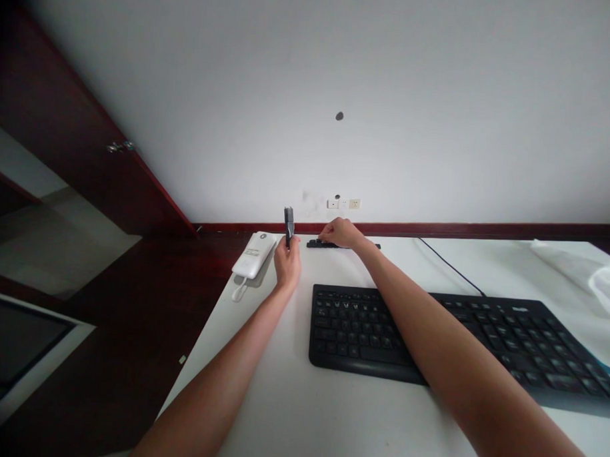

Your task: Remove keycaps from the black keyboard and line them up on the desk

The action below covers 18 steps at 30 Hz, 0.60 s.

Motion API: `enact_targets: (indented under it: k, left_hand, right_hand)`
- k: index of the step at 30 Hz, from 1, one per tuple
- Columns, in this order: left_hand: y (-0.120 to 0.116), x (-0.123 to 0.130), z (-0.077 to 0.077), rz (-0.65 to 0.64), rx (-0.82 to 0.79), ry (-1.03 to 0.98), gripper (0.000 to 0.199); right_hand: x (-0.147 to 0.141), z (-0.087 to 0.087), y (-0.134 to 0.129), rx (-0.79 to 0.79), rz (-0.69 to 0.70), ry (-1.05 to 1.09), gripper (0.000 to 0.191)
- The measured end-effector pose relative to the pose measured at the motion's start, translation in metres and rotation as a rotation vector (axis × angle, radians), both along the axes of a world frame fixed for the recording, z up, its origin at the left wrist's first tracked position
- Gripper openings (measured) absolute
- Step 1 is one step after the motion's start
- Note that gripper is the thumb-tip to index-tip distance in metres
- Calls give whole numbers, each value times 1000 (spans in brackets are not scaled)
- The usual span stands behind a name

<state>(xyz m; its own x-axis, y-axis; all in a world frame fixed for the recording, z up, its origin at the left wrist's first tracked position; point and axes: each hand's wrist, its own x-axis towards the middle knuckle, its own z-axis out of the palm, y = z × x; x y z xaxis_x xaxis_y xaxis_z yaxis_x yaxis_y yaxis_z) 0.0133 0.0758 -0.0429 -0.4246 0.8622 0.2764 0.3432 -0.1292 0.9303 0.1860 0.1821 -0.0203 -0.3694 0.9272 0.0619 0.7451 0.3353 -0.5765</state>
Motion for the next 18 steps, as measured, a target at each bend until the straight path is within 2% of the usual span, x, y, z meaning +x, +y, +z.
enact_targets:
  k: [18]
  left_hand:
    - [-1,0,1,-4,9,29,29]
  right_hand:
    - [1,-3,3,-8,2,12,19]
